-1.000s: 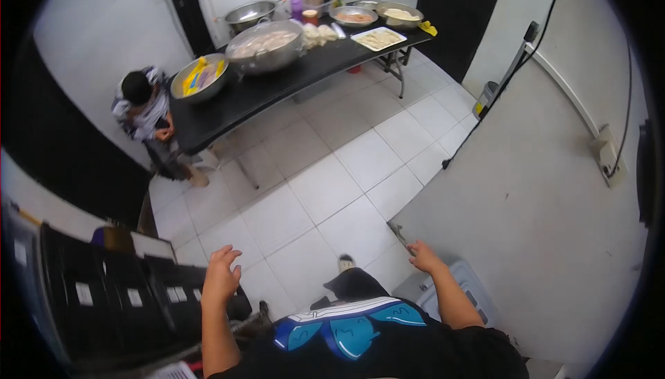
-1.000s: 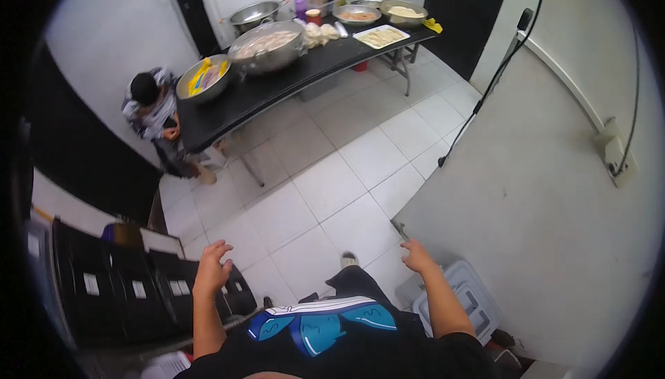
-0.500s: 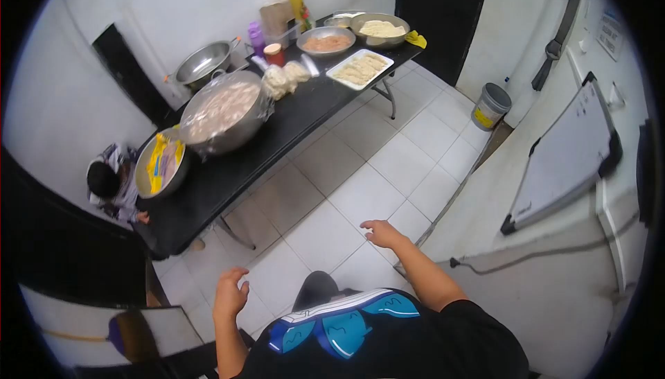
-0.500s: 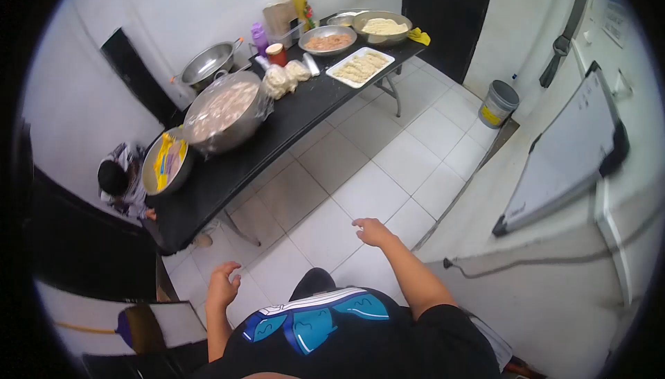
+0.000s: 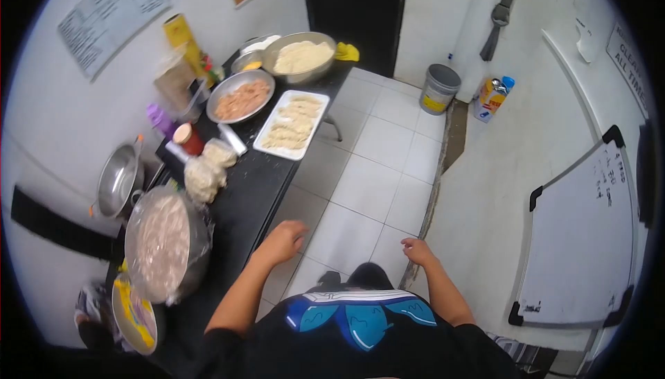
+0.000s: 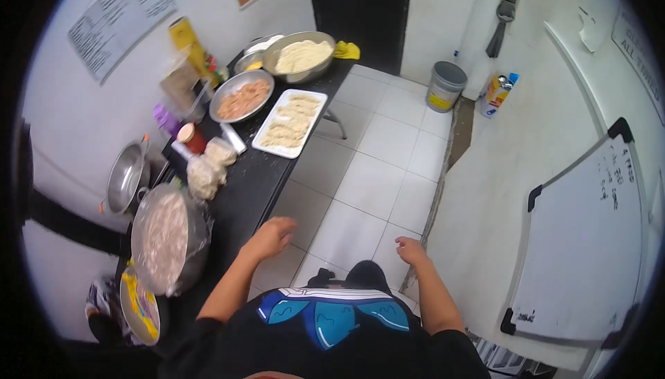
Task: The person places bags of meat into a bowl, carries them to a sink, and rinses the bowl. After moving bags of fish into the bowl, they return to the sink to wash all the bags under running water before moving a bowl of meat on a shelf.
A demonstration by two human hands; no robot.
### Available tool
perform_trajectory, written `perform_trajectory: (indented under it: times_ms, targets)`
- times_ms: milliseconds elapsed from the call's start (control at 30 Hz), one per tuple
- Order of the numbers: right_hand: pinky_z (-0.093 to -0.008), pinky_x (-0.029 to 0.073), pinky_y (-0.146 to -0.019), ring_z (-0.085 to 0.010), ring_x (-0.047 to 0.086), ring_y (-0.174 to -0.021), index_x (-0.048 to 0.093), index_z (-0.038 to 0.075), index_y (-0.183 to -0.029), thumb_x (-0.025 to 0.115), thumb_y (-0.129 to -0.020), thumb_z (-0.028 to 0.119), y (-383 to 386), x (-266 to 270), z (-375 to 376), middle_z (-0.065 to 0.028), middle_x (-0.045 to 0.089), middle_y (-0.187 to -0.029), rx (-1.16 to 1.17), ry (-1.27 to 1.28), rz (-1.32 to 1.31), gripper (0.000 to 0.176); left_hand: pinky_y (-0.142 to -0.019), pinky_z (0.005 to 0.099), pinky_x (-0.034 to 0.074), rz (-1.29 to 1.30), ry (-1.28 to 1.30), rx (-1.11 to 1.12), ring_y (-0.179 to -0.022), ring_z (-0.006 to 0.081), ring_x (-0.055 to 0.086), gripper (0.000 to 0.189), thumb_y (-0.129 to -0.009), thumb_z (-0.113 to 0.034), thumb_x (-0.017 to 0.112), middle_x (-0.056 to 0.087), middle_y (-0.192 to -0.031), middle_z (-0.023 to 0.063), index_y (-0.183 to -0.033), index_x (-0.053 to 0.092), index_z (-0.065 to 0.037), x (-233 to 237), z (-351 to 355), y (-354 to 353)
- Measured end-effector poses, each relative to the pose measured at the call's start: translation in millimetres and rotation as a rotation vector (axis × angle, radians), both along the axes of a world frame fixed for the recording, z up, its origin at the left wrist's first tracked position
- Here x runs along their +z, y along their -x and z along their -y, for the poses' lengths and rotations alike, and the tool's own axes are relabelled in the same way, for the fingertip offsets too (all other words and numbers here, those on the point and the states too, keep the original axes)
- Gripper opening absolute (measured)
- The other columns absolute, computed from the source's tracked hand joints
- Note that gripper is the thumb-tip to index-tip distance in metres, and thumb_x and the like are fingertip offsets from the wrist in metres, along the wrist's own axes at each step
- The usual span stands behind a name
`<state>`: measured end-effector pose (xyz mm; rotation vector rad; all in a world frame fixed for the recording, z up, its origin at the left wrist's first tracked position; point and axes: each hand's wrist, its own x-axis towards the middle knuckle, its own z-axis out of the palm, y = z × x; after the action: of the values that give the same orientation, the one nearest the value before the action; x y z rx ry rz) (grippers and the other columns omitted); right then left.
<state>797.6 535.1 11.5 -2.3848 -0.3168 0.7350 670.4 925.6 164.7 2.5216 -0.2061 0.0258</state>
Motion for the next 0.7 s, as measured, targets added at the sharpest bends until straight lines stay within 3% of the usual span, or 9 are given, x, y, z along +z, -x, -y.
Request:
perform_trajectory:
  times_ms: [233, 433, 533, 633, 700]
  targets:
    - [-0.0317, 0.047, -0.073, -0.0232, 0.06, -0.08, 0.06, 0.006, -0.1, 0.057, -0.074, 0.016, -93.8, 3.4, 51.4, -0.0123, 0.063, -0.086, -0.275, -0.003, 0.112, 0.028, -0.09, 0.0382, 0.039, 0.009, -0.003, -0.276, -0.103, 0.0338, 0.049, 0.03, -0.07, -0.004, 0.056, 0.055, -0.109, 0.0172, -0.1, 0.057, -0.004, -2.0, 29.9, -260.2]
    - [-0.0315, 0.047, -0.073, -0.0219, 0.06, -0.078, 0.06, 0.006, -0.1, 0.056, -0.075, 0.017, -220.3, 12.1, 70.7, -0.012, 0.063, -0.085, -0.309, 0.0, 0.113, 0.028, -0.091, 0.0378, 0.039, 0.025, -0.031, -0.12, -0.107, 0.0343, 0.048, 0.035, -0.072, -0.007, 0.056, 0.051, -0.116, 0.018, -0.107, 0.055, -0.006, -28.2, 42.9, -425.8]
    - [-0.0321, 0.047, -0.076, -0.0242, 0.061, -0.082, 0.06, 0.006, -0.099, 0.054, -0.074, 0.015, -286.5, 30.5, 65.6, -0.0131, 0.063, -0.088, -0.292, -0.05, 0.063, 0.027, -0.088, 0.0382, 0.042, -0.078, 0.053, -0.041, -0.101, 0.0347, 0.052, 0.035, -0.073, -0.01, 0.056, 0.054, -0.112, 0.0187, -0.107, 0.056, -0.007, -27.3, 40.9, -494.4]
    - [-0.0307, 0.048, -0.071, -0.0213, 0.061, -0.077, 0.06, 0.006, -0.1, 0.057, -0.077, 0.016, -352.3, 49.9, 51.4, -0.0114, 0.063, -0.084, -0.221, -0.053, 0.101, 0.026, -0.084, 0.0386, 0.044, -0.111, 0.052, 0.102, -0.094, 0.0356, 0.055, 0.034, -0.073, -0.013, 0.057, 0.057, -0.105, 0.019, -0.107, 0.057, -0.009, -29.7, 30.9, -557.3]
    - [-0.031, 0.048, -0.072, -0.021, 0.061, -0.078, 0.06, 0.006, -0.1, 0.059, -0.076, 0.015, -393.4, 60.4, 38.5, -0.0115, 0.063, -0.086, -0.217, -0.115, 0.106, 0.026, -0.088, 0.0387, 0.041, -0.14, 0.032, 0.192, -0.1, 0.0347, 0.052, 0.034, -0.073, -0.013, 0.057, 0.056, -0.108, 0.0187, -0.106, 0.057, -0.006, -31.8, 19.0, -600.4]
